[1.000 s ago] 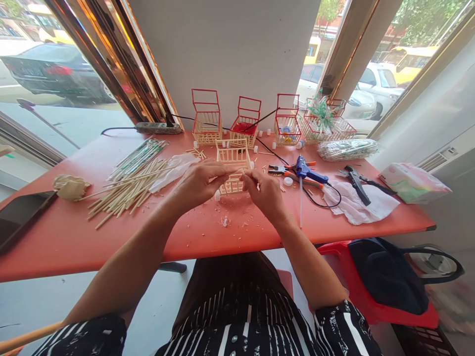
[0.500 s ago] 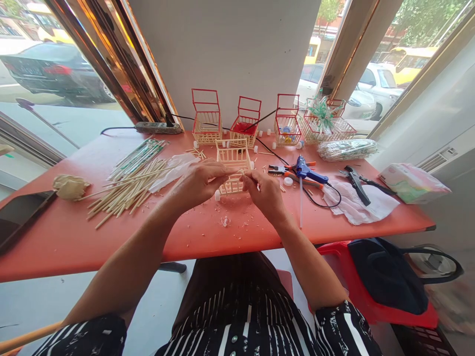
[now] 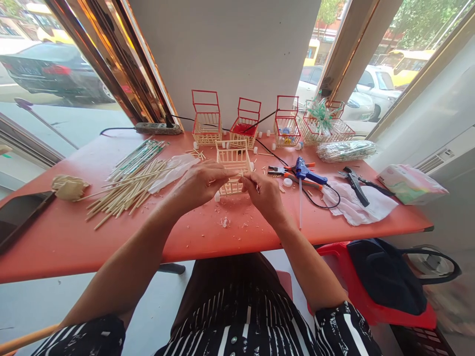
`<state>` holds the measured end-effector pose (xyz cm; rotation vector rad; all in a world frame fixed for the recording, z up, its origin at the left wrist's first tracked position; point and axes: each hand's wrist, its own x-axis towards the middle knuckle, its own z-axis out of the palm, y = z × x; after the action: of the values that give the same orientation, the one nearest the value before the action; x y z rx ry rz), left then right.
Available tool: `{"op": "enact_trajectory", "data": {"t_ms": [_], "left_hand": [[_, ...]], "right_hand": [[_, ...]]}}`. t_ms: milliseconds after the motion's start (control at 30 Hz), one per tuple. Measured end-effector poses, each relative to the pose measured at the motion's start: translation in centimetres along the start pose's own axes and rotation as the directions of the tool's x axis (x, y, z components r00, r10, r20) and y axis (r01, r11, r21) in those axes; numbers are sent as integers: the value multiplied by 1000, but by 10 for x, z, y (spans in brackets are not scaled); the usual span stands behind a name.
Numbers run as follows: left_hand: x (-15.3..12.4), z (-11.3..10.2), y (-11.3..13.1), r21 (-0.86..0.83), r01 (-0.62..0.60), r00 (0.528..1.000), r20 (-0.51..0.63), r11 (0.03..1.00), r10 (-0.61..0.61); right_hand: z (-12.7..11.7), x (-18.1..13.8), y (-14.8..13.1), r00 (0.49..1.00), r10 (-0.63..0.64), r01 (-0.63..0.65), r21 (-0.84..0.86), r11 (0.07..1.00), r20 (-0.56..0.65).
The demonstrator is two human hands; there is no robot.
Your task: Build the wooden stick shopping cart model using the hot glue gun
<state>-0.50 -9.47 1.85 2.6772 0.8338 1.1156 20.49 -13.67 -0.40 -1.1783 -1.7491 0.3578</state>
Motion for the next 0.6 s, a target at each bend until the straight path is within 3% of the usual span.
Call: {"op": "enact_trajectory", "data": {"t_ms": [267, 400, 600], "left_hand": [[1, -4, 9, -4, 130, 991, -23, 992, -130], [2, -5, 9, 47, 209, 972, -123, 977, -202], [2, -6, 7, -47, 250, 953, -165, 967, -255]], "right_hand": [[-1, -1, -2, 997, 72, -71, 47, 996, -24], [-1, -2, -1, 993, 118, -115, 79, 990, -28], [0, 0, 0, 989, 144, -139, 94, 986, -45]]}}
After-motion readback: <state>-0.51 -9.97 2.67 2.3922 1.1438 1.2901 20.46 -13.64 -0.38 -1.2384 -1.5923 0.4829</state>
